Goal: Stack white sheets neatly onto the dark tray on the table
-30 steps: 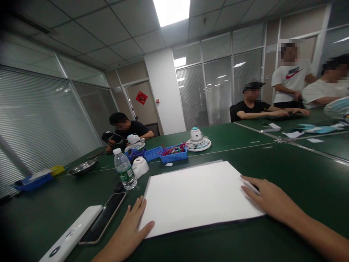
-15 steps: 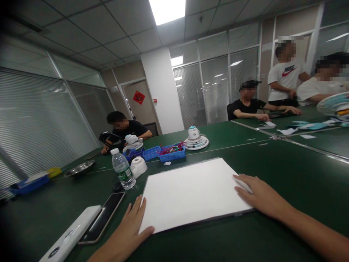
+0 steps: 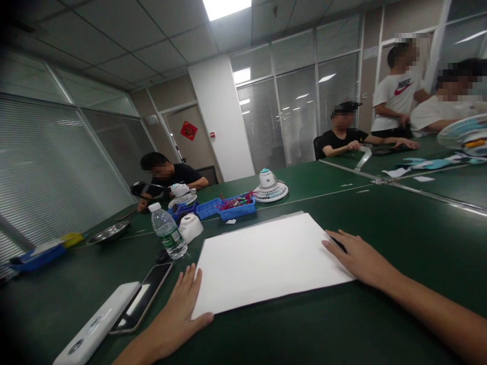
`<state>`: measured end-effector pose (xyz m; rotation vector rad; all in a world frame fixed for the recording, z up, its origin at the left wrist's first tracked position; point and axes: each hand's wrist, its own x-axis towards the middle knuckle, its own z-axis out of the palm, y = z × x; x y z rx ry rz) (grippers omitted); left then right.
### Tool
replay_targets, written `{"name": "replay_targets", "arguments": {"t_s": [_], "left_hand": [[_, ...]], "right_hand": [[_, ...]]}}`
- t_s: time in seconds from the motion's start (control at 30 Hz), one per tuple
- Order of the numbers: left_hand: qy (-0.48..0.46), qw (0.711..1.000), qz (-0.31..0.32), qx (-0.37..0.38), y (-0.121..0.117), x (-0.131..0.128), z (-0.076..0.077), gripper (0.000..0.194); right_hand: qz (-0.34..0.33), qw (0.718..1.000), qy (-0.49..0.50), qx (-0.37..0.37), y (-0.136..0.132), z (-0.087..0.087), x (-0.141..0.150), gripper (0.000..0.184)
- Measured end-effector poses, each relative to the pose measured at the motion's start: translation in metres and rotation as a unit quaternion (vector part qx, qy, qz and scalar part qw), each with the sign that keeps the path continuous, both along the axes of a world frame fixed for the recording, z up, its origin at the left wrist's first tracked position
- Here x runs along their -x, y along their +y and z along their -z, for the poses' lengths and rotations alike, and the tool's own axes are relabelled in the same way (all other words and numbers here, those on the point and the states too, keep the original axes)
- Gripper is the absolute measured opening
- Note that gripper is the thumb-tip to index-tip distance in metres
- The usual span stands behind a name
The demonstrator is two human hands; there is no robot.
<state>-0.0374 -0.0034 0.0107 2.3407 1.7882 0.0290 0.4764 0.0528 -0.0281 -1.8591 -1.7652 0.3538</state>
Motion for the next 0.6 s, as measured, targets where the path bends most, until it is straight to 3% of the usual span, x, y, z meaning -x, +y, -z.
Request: {"name": "replay_targets", "arguments": {"t_s": [0.2,0.37,0.53,0.6], "left_hand": [[0.022,0.999,0.008,0.022,-0.003,-0.006,-0.005,0.12],[0.019,0.999,0.001,0.031,-0.008,-0.006,-0.01,0.116],[0.013,0.999,-0.007,0.041,-0.009,-0.001,-0.015,0.117],[0.003,0.999,-0.009,0.044,-0.008,0.003,-0.015,0.117]], "right_hand": [[0.004,0.972,0.235,0.033,0.0,-0.015,-0.005,0.075],[0.001,0.939,0.342,0.033,-0.008,-0.033,-0.004,0.064],[0.04,0.857,0.51,0.057,-0.014,-0.049,0.009,0.073],[0.044,0.846,0.528,0.055,-0.015,-0.05,0.013,0.077]]}}
